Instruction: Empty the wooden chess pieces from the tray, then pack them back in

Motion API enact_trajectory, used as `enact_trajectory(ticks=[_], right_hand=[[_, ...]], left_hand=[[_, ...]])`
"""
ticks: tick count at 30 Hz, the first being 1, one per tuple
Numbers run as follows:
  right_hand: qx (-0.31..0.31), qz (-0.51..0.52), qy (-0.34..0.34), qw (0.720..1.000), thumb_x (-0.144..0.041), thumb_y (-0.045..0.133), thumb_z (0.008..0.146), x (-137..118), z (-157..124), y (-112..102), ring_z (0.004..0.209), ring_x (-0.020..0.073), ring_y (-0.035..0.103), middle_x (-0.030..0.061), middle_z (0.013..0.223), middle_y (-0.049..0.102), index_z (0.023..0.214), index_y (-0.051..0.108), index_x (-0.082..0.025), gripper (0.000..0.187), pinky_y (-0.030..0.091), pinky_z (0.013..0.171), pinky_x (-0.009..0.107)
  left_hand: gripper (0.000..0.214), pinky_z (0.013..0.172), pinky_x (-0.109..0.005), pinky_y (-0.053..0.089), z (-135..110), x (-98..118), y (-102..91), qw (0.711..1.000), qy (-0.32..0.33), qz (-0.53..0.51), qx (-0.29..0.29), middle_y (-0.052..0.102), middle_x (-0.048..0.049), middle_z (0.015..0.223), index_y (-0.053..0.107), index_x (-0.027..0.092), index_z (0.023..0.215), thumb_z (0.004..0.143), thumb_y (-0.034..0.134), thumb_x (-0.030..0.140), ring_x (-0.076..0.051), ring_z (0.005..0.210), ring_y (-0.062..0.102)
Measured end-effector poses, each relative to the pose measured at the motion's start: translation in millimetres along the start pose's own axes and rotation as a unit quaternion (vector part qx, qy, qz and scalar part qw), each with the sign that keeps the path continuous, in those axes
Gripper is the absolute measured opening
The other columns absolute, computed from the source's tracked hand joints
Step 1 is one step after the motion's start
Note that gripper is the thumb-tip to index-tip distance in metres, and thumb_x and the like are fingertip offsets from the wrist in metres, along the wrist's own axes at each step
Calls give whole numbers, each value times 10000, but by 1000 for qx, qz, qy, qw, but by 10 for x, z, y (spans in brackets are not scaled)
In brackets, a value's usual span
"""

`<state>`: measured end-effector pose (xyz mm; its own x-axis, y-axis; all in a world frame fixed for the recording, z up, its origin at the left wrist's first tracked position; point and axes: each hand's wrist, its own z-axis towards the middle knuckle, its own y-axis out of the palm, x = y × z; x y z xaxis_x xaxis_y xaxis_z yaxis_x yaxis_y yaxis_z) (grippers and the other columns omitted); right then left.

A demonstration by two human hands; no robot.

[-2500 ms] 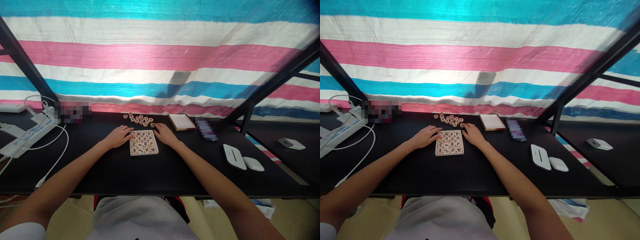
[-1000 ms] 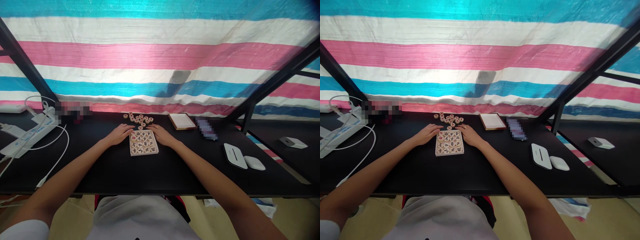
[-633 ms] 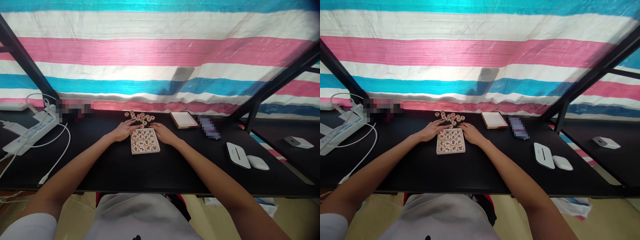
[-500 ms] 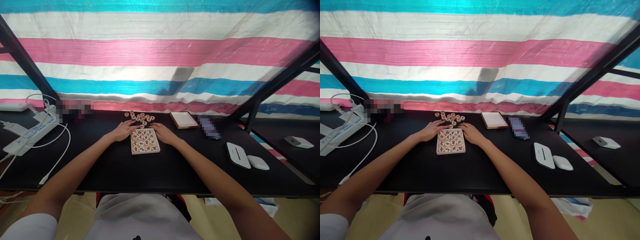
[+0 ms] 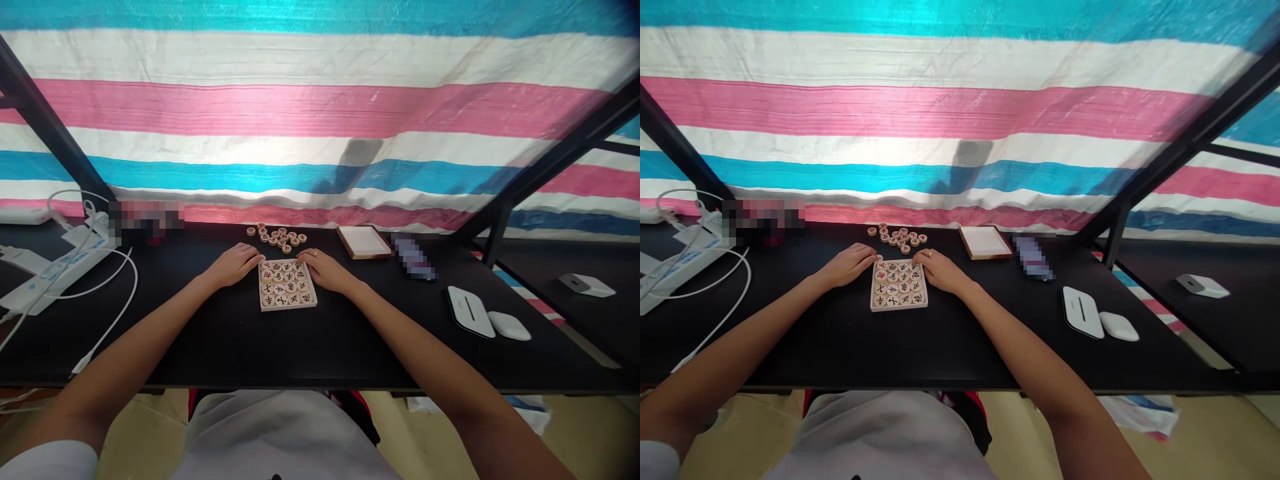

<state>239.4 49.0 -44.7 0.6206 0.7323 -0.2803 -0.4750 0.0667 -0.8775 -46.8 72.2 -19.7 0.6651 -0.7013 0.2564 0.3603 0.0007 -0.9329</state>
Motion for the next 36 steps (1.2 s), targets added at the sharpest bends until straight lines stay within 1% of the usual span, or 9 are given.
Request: enact_trajectory(ticks=[5,9,12,16,23,27,29,33,36], right_hand=[[8,-14,32,999,-86,402,863,2,10,2,946,203,535,76,980,613,999,577,-188,244,446,854,329],[11,-32,52,998,-98,407,871,-6,16,-2,935,206,532,72,938,616,990,584,-192,233,439,828,322],[11,-48,65,997,-100,408,873,10,16,9,913,208,528,69,909,616,988,588,-194,234,436,806,319],[12,-57,75,995,-100,405,875,32,13,21,916,207,524,69,912,611,990,586,-192,233,431,798,314],[11,-50,80,995,-99,402,873,38,13,26,905,208,522,69,899,605,989,587,-194,238,427,795,315],[11,-52,73,996,-99,400,872,42,13,28,900,209,521,66,895,604,982,582,-195,234,427,805,320],[12,-53,73,996,-101,403,873,38,14,26,900,210,522,67,895,603,981,581,-195,229,428,803,321],[14,-58,80,995,-94,411,867,20,19,26,899,206,529,62,892,604,979,579,-199,227,429,797,314],[18,-64,91,994,-85,414,864,8,24,32,903,205,533,60,897,610,974,579,-201,229,428,792,306]], left_hand=[[359,871,-358,454,-49,-36,-46,1000,-18,6,-21,640,-66,1037,589,205,993,938,329,446,-226,1023,552],[239,888,-347,453,-67,-53,-119,999,-13,-10,-47,637,-49,1047,582,215,1014,884,416,327,-216,1037,557],[230,884,-350,458,-73,-61,-149,998,-17,-7,-66,635,-43,1063,585,226,1011,827,505,340,-224,1043,561],[233,863,-347,467,-62,-81,-99,999,-33,-3,-41,650,-49,1031,599,219,956,861,472,391,-219,1008,576],[211,849,-323,466,-58,-116,-66,999,-14,-18,27,652,-41,960,610,213,855,865,447,346,-194,931,590],[292,910,-349,446,-53,-82,-4,1000,2,-7,25,587,-81,1135,570,197,1078,869,452,364,-222,1067,533],[334,928,-363,436,-44,-72,34,1000,9,2,14,574,-91,1163,548,187,1144,876,443,357,-230,1078,524],[299,889,-354,450,-33,-78,45,1000,6,19,-8,627,-69,1052,593,201,1077,899,411,357,-220,990,558],[288,869,-352,457,-34,-75,18,1000,-9,27,-6,641,-63,1016,609,211,1035,894,419,376,-222,968,569]])
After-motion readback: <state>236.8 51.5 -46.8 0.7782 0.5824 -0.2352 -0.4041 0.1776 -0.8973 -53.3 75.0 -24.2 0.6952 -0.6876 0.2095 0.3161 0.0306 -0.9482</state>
